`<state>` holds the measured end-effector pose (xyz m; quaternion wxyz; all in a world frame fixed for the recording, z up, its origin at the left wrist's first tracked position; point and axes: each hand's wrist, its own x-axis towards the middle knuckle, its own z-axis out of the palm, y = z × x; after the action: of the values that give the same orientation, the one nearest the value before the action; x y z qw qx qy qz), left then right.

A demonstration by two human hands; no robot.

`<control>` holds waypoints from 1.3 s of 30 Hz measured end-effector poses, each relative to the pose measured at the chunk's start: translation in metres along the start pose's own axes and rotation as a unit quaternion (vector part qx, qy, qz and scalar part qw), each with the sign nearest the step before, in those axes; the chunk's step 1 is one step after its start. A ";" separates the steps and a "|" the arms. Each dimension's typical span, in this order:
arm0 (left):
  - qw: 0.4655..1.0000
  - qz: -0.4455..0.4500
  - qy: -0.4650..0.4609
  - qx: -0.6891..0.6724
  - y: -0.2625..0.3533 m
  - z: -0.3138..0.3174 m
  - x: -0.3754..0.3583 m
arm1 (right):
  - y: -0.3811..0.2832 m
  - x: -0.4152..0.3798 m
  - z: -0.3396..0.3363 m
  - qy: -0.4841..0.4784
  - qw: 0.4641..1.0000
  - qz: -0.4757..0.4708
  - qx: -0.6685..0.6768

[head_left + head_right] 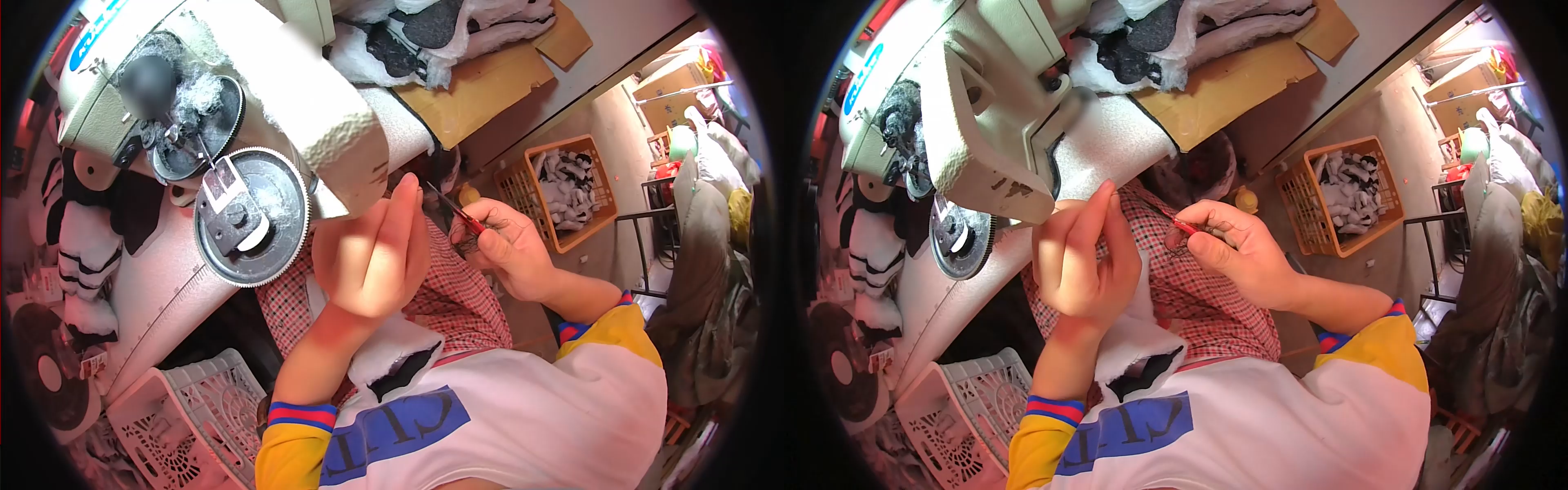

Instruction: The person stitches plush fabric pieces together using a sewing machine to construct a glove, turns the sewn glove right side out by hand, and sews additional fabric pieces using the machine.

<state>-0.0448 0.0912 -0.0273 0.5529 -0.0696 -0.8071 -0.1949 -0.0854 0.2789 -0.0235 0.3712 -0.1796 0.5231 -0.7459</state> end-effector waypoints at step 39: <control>0.995 0.072 -0.004 0.075 -0.005 -0.057 -0.008 | -0.108 0.149 0.034 0.072 0.825 -0.513 -0.225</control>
<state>0.0054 0.0654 -0.0177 0.5657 -0.0871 -0.8147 -0.0930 -0.2008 0.1659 0.0708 -0.1548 -0.4465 0.5343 -0.7009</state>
